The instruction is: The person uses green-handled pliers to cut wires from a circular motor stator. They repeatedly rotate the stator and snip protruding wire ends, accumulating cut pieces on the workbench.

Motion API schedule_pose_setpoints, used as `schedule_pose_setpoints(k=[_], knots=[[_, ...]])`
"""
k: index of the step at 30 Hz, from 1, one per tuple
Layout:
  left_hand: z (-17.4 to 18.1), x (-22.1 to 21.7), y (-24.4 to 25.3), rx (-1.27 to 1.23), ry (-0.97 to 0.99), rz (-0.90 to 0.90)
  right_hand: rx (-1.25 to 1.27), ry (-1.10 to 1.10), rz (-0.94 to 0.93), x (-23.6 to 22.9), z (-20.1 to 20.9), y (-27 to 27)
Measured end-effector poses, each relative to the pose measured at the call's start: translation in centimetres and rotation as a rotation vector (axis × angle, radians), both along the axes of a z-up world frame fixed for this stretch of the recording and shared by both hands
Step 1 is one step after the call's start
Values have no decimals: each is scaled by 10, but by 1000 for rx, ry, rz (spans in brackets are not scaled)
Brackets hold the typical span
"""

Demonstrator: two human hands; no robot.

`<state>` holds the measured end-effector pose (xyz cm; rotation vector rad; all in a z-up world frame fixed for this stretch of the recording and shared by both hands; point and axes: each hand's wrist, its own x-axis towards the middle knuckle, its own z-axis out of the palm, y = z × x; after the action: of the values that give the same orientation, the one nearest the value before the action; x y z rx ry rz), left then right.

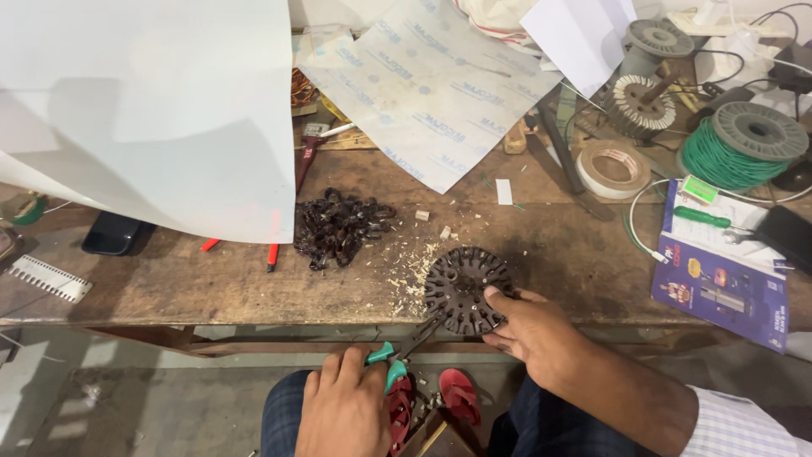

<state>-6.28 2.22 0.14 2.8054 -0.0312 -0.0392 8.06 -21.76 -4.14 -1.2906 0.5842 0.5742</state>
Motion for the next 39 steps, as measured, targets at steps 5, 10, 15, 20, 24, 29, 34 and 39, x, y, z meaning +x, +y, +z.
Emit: schedule_pose_setpoints(k=[5, 10, 15, 20, 24, 29, 34, 39], knots=[[5, 0, -6, 23, 15, 12, -30, -4, -6, -4, 14, 5], [7, 3, -9, -35, 106, 31, -128, 99, 45, -26, 25, 14], [11, -9, -5, 46, -103, 48, 93, 22, 22, -34, 15, 25], [-8, -23, 20, 49, 50, 149, -67, 69, 106, -31, 18, 16], [-32, -39, 26, 161, 76, 74, -44, 50, 68, -33, 15, 12], [-37, -27, 6, 150, -221, 89, -110, 74, 20, -32, 9, 17], [-21, -21, -1, 122, -50, -8, -233, 67, 37, -34, -4, 21], [-5, -9, -19, 98, 68, -26, -258, 66, 23, -33, -8, 19]])
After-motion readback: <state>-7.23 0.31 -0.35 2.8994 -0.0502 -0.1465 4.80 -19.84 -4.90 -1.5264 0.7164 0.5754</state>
